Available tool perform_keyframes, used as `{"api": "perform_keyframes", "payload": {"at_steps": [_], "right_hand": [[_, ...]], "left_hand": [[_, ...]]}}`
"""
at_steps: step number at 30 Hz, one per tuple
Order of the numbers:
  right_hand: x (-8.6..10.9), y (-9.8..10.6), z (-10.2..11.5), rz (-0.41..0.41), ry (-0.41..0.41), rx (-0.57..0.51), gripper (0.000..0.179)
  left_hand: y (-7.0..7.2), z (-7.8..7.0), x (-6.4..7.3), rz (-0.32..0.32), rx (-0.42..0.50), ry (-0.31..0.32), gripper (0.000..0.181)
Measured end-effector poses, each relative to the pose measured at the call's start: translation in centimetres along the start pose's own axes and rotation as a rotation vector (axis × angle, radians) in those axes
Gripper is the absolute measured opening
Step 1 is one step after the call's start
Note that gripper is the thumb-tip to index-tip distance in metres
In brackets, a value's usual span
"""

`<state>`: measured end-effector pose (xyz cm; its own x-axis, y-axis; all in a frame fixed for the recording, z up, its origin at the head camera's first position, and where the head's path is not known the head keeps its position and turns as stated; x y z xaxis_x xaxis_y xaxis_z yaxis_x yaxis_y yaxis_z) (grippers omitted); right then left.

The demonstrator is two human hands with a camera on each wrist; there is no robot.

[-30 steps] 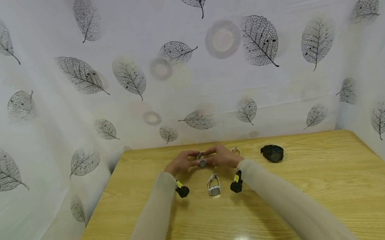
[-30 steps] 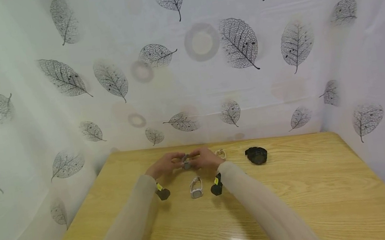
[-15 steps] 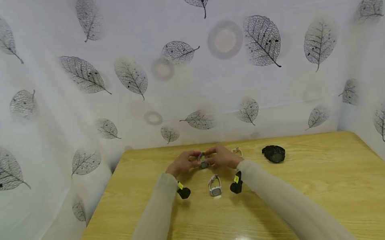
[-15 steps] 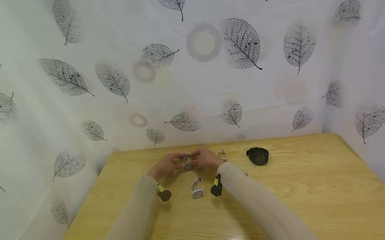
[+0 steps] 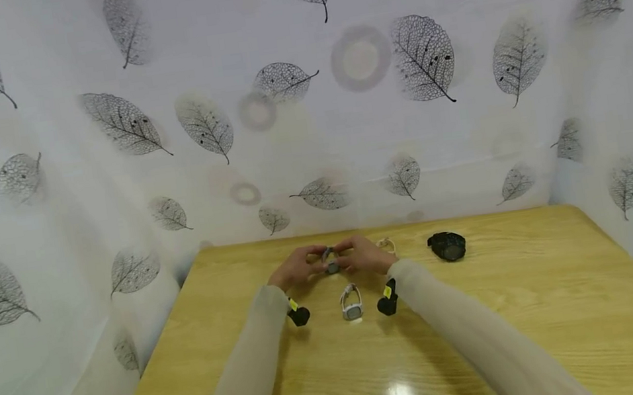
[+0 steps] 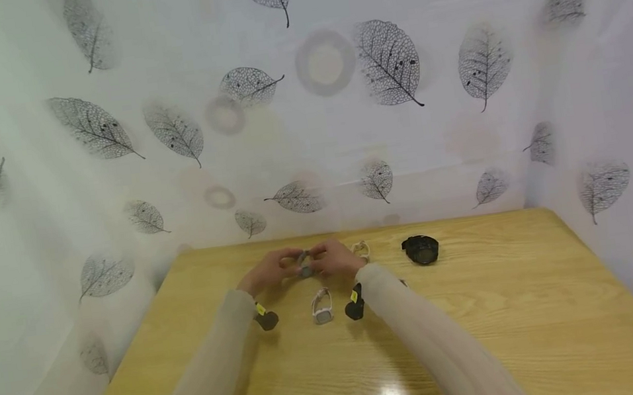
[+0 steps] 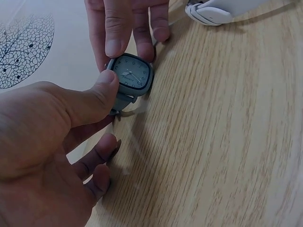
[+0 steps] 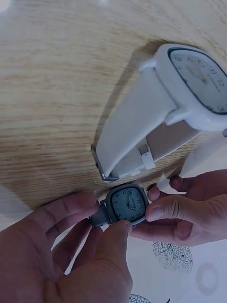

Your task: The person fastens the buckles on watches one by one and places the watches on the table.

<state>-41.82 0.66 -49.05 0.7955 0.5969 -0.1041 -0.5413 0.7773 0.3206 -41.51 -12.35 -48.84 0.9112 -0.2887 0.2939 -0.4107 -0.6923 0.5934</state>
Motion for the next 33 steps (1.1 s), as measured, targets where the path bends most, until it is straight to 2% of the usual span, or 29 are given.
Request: {"api": "perform_keyframes", "payload": {"at_steps": [13, 18, 22, 26, 29, 33], "right_hand": [[0.7, -0.5, -0.1, -0.015, 0.012, 0.010, 0.046], [0.6, -0.4, -0.1, -0.024, 0.019, -0.001, 0.048], [0.8, -0.2, 0.2, -0.035, 0.013, 0.013, 0.052], [1.0, 0.1, 0.8, -0.054, 0.022, 0.104, 0.058], [1.0, 0.4, 2.0, -0.066, 0.096, 0.222, 0.063], [1.3, 0.7, 4.2, -0.086, 0.225, 0.328, 0.069]], "left_hand": [[-0.7, -0.1, 0.7, 0.017, -0.030, -0.018, 0.051], [-0.4, -0.5, 0.7, -0.010, -0.040, -0.039, 0.050], [-0.1, -0.2, 0.5, -0.024, -0.015, -0.033, 0.056], [0.6, 0.6, 0.7, -0.088, 0.041, -0.019, 0.070], [1.3, 1.0, 1.3, -0.152, 0.066, -0.012, 0.080], [2.0, 0.9, 2.6, -0.240, 0.038, -0.021, 0.092]]}}
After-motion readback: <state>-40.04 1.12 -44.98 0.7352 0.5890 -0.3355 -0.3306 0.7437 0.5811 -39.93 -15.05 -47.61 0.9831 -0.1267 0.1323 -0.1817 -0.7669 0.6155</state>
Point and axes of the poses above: each hand's wrist, its own x-axis away from the middle knuckle, its own y-axis out of the back of the hand, z = x × y, the point moved 10 cm from there along -x, towards the middle knuckle, and after that the axes turned 13 degrees about y, right-handed, at the moved point
